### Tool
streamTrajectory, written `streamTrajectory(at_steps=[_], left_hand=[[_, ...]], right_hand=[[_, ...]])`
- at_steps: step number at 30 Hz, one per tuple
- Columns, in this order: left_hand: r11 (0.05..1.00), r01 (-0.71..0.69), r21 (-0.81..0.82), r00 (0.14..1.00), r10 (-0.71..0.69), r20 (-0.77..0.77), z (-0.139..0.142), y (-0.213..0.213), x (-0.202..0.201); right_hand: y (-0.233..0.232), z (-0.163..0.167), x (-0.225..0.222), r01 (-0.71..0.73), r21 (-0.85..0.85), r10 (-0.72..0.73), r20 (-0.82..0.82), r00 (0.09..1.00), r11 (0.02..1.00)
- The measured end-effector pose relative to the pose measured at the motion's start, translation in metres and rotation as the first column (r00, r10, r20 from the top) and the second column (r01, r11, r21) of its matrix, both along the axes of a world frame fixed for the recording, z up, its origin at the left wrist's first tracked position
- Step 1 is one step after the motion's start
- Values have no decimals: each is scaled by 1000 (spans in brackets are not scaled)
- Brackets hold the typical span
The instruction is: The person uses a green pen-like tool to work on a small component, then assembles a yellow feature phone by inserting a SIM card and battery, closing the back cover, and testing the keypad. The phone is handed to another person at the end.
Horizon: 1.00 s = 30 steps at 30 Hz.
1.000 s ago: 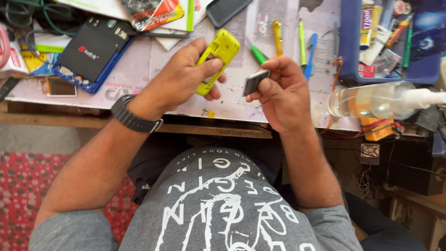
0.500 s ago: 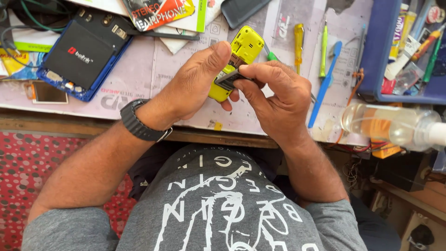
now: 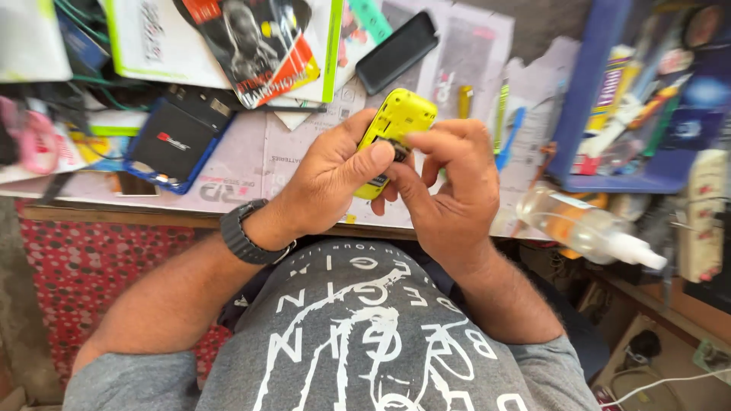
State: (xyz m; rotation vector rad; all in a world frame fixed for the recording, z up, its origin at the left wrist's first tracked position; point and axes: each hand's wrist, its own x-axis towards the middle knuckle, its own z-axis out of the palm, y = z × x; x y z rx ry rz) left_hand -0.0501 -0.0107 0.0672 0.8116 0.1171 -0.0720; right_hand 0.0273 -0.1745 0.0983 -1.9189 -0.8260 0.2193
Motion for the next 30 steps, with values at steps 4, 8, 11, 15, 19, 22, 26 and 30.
streamTrajectory(at_steps=[4, 8, 11, 15, 19, 22, 26, 30], left_hand=[[999, 21, -25, 999, -22, -46, 37, -4, -1], [999, 17, 43, 1000, -16, -23, 73, -10, -3], [995, 31, 93, 999, -28, -34, 97, -14, -6], [990, 40, 132, 999, -35, -40, 119, -20, -8], [987, 15, 159, 1000, -15, -2, 130, -23, -9], [998, -6, 65, 998, 10, -59, 129, -23, -8], [954, -41, -297, 989, -3, -145, 117, -20, -9], [940, -30, -339, 986, -29, -166, 96, -14, -10]], right_hand=[[-4, 43, 11, 83, 313, 114, -560, 820, 946], [-15, 84, 22, 105, 374, 239, -759, 606, 921], [-25, 112, 22, 68, 342, 230, -752, 618, 937], [-30, 140, 14, 79, 399, 289, -773, 564, 914], [-25, 149, 6, 85, 401, 275, -752, 599, 912], [-21, 145, 6, 67, 352, 227, -727, 648, 934], [-25, 137, 5, 126, 391, 205, -699, 685, 912], [-37, 124, 2, 95, 357, 123, -543, 831, 929]])
